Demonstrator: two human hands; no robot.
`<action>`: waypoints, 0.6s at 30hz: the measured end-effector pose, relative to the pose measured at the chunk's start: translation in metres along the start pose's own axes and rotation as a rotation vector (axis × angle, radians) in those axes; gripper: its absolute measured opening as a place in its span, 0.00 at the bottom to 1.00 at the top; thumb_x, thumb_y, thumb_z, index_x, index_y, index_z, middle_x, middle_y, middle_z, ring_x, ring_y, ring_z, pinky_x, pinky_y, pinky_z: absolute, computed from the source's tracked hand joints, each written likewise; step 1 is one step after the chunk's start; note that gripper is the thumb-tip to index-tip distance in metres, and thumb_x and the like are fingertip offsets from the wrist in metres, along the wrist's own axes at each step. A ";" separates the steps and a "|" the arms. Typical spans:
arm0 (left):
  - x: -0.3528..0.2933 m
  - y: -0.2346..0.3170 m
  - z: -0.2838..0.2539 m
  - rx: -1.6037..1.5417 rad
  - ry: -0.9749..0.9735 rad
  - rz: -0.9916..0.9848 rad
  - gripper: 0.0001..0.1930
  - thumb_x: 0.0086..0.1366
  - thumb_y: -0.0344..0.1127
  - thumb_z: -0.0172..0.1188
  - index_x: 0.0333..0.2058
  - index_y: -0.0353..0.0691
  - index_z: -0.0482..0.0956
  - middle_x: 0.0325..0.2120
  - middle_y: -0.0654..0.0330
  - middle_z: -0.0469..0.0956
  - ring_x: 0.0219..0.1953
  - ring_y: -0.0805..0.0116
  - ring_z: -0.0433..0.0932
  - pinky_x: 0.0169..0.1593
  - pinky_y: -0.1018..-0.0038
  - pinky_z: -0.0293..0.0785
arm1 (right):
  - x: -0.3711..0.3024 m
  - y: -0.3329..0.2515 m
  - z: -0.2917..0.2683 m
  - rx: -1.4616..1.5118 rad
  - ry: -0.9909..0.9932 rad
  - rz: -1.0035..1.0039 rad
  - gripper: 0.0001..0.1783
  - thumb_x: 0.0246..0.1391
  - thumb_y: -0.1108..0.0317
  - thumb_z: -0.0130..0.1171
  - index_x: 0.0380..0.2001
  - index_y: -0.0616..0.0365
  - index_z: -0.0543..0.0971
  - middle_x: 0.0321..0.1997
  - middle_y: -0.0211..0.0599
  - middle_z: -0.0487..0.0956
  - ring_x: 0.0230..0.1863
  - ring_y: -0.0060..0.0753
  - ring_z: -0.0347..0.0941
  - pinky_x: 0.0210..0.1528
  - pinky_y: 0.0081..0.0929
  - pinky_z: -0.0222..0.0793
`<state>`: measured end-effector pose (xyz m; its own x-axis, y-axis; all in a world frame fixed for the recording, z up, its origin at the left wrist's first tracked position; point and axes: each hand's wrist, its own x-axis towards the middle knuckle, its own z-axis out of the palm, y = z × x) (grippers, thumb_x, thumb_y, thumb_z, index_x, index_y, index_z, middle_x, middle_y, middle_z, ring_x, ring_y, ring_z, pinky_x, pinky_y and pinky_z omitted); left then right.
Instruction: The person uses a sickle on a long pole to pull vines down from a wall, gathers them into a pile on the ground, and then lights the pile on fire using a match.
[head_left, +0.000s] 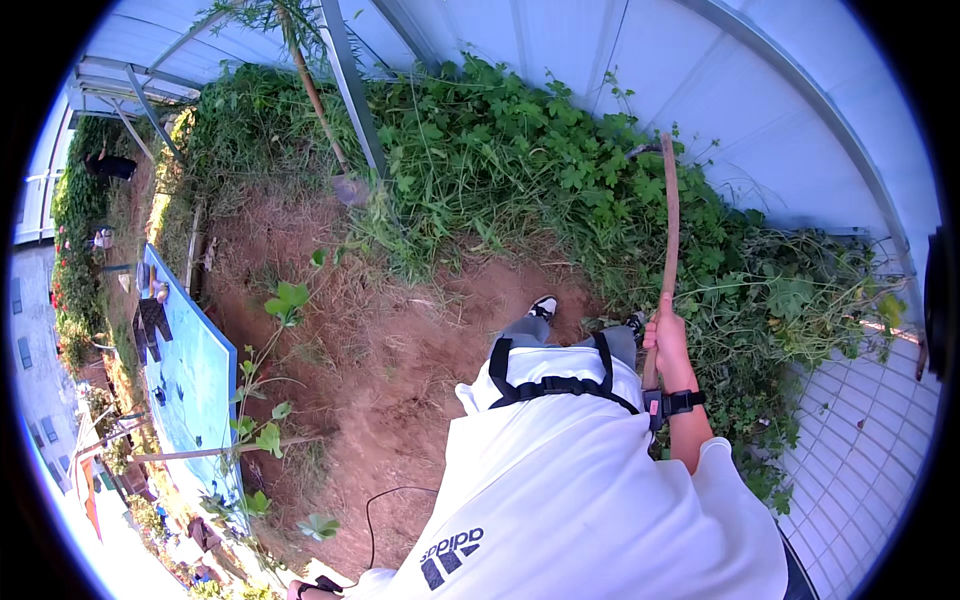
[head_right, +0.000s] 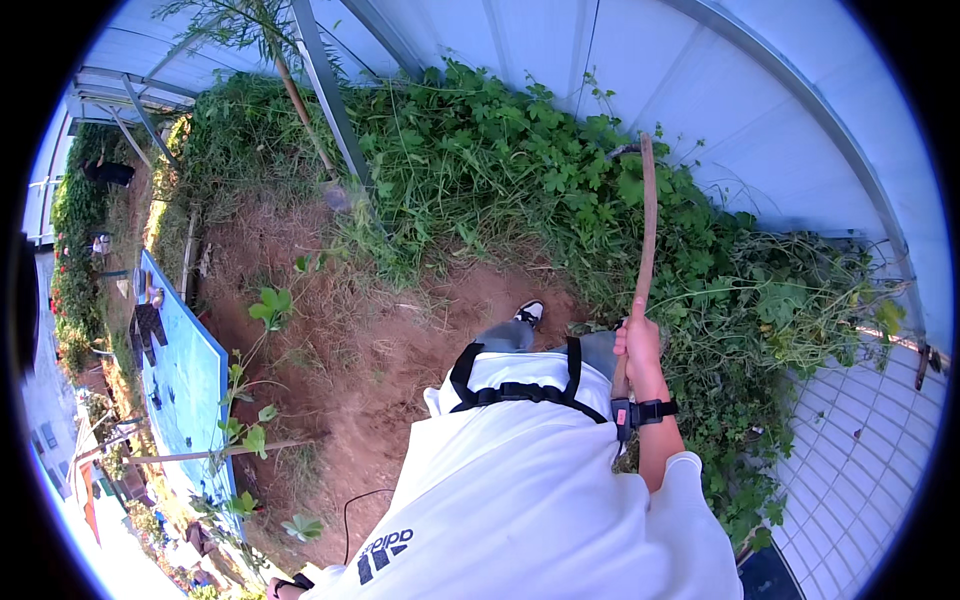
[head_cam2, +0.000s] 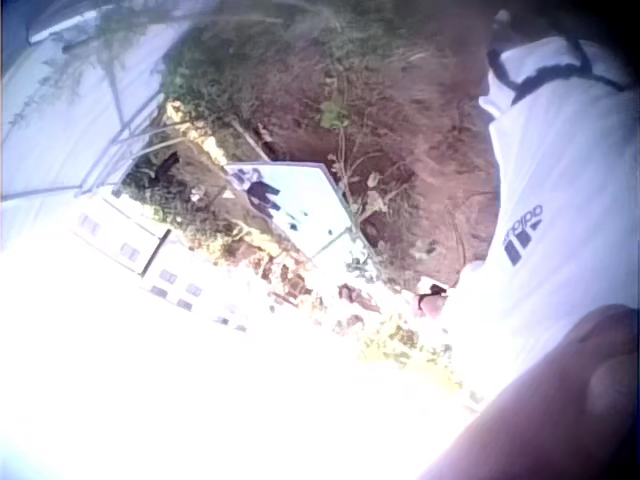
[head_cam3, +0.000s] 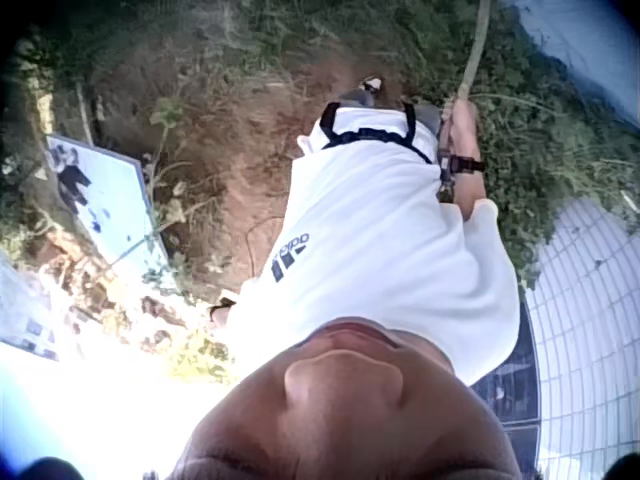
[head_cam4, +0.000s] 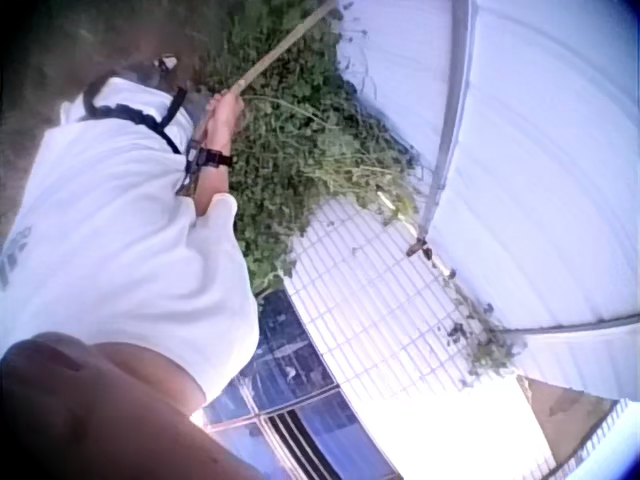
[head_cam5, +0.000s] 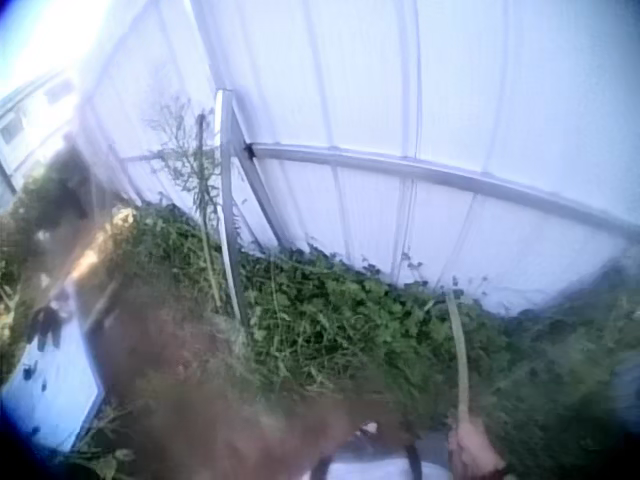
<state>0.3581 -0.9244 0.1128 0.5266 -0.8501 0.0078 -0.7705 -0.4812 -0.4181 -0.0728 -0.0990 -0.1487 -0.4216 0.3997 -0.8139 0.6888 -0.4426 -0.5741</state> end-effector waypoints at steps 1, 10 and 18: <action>-0.005 -0.003 0.027 0.074 -0.055 0.021 0.26 0.49 0.45 0.69 0.43 0.33 0.80 0.47 0.51 0.79 0.48 0.61 0.78 0.51 0.68 0.72 | -0.006 -0.004 0.004 -0.008 -0.012 -0.003 0.29 0.59 0.36 0.48 0.22 0.51 0.63 0.14 0.19 0.59 0.11 0.13 0.52 0.12 0.15 0.50; -0.071 0.222 0.134 0.012 -0.222 0.547 0.34 0.44 0.45 0.76 0.45 0.26 0.78 0.49 0.50 0.78 0.48 0.65 0.76 0.54 0.71 0.69 | -0.033 0.010 -0.021 0.055 0.114 -0.018 0.29 0.60 0.36 0.47 0.22 0.51 0.63 0.14 0.20 0.59 0.12 0.14 0.53 0.12 0.16 0.50; -0.475 0.539 0.187 -0.668 -0.824 1.398 0.09 0.64 0.23 0.46 0.26 0.26 0.72 0.18 0.52 0.76 0.16 0.61 0.76 0.18 0.70 0.74 | -0.078 0.047 -0.073 0.281 0.321 -0.016 0.29 0.61 0.38 0.46 0.22 0.53 0.65 0.15 0.23 0.63 0.12 0.17 0.57 0.12 0.18 0.54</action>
<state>-0.2404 -0.7400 -0.2866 -0.7357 -0.4464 -0.5094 -0.6542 0.2736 0.7051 0.0356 -0.0919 -0.1055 -0.1952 0.6182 -0.7614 0.4773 -0.6183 -0.6244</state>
